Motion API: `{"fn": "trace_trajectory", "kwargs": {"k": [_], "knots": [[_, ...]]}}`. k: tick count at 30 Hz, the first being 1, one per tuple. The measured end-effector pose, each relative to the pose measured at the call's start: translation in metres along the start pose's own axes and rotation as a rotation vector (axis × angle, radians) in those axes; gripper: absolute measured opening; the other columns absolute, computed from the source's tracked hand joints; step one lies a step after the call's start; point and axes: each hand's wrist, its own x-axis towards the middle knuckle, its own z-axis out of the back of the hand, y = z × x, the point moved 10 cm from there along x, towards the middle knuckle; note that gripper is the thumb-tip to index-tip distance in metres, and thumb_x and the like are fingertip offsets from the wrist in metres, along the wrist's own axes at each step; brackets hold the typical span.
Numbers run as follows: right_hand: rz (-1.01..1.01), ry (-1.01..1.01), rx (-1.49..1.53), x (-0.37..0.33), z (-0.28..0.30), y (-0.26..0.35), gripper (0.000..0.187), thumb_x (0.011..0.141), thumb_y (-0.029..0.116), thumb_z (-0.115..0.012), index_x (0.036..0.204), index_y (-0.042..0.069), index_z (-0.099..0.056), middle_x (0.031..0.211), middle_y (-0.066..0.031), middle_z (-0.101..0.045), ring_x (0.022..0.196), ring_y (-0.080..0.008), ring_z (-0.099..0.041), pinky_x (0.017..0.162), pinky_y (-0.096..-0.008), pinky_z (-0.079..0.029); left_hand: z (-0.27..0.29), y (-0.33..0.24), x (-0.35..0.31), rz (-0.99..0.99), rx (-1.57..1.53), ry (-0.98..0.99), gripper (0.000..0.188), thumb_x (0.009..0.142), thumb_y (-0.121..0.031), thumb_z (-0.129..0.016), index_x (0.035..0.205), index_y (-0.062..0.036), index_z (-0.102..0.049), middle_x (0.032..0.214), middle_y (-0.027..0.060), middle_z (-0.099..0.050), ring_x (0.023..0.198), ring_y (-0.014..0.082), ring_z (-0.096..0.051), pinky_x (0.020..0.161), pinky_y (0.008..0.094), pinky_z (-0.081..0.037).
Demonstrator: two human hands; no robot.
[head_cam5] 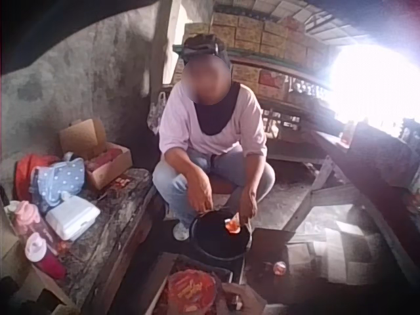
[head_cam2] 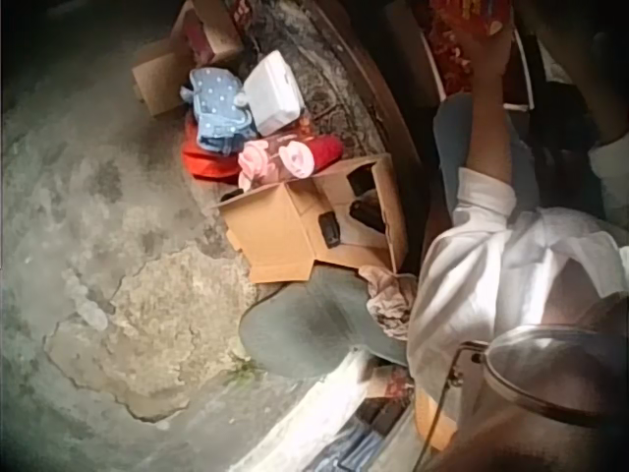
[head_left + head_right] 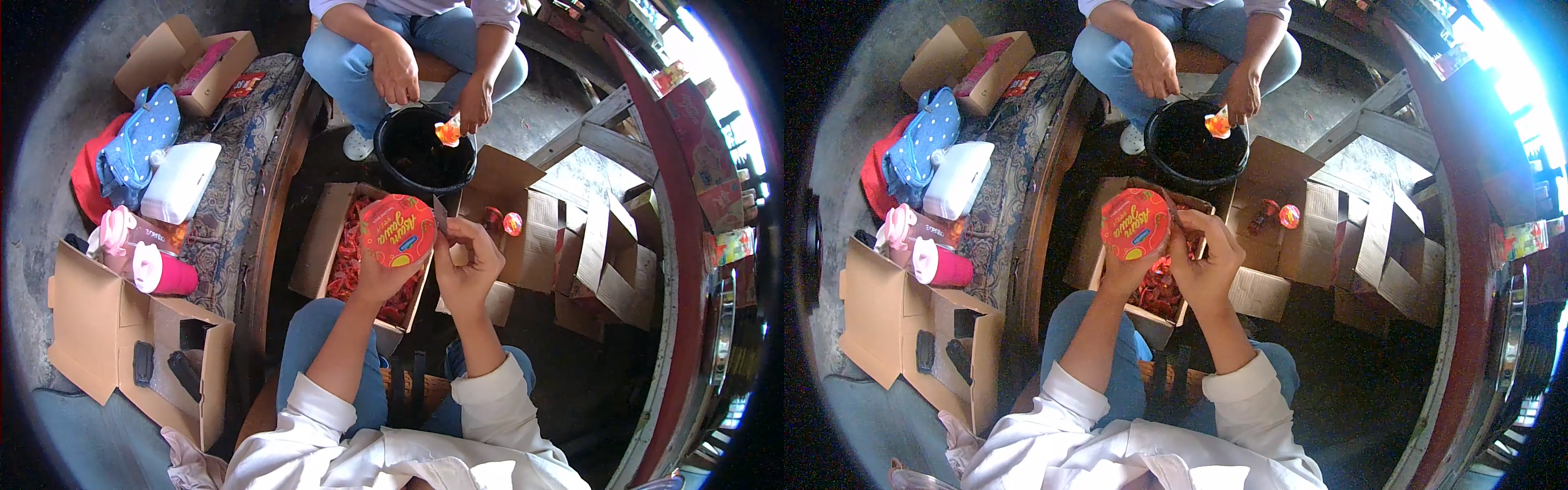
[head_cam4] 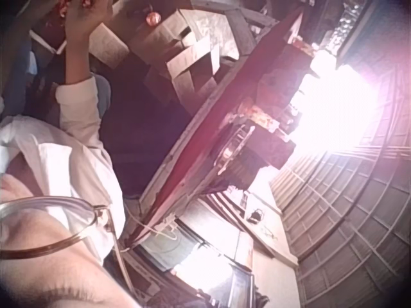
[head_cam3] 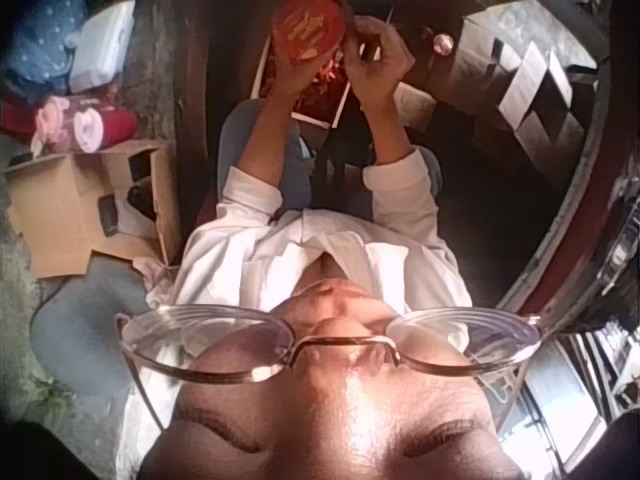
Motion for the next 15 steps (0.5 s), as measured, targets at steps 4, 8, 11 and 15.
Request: {"fn": "trace_trajectory", "kwargs": {"k": [4, 8, 11, 15], "knots": [[-0.009, 0.011, -0.007, 0.0002, 0.0014, -0.0009, 0.020, 0.068, -0.007, -0.063, 0.088, -0.002, -0.062, 0.083, -0.0121, -0.065, 0.076, -0.0186, -0.064, 0.068, -0.0267, -0.050, -0.0029, 0.0020, 0.0000, 0.019, 0.059, 0.055, 0.066, 0.065, 0.001, -0.075, 0.121, -0.0032, -0.041, 0.114, 0.0103, -0.055, 0.104, 0.0177, -0.055, 0.089, 0.0321, -0.047], [0.010, -0.001, -0.017, 0.0000, 0.0013, 0.0006, 0.020, 0.068, -0.007, -0.064, 0.088, -0.002, -0.062, 0.083, -0.0119, -0.065, 0.075, -0.0186, -0.064, 0.068, -0.0266, -0.050, -0.0041, 0.0015, -0.0007, 0.087, -0.142, 0.049, 0.064, 0.066, 0.002, -0.074, 0.121, -0.0028, -0.042, 0.115, 0.0107, -0.055, 0.104, 0.0184, -0.056, 0.089, 0.0322, -0.047], [0.001, -0.020, -0.022, -0.0018, 0.0019, 0.0003, 0.020, 0.068, -0.007, -0.063, 0.088, -0.002, -0.062, 0.083, -0.0123, -0.065, 0.076, -0.0188, -0.064, 0.068, -0.0266, -0.050, -0.0050, -0.0008, -0.0004, 0.061, -0.181, 0.065, 0.062, 0.067, 0.003, -0.073, 0.121, -0.0023, -0.043, 0.114, 0.0104, -0.055, 0.104, 0.0184, -0.056, 0.089, 0.0317, -0.047], [0.014, -0.021, -0.028, -0.0025, 0.0025, 0.0008, 0.021, 0.069, -0.007, -0.063, 0.088, -0.002, -0.062, 0.083, -0.0128, -0.065, 0.076, -0.0196, -0.065, 0.068, -0.0267, -0.050, -0.0094, 0.0025, -0.0009, 0.099, -0.111, 0.080, 0.061, 0.068, 0.004, -0.071, 0.122, -0.0017, -0.042, 0.115, 0.0106, -0.055, 0.105, 0.0182, -0.055, 0.089, 0.0313, -0.047]]}}
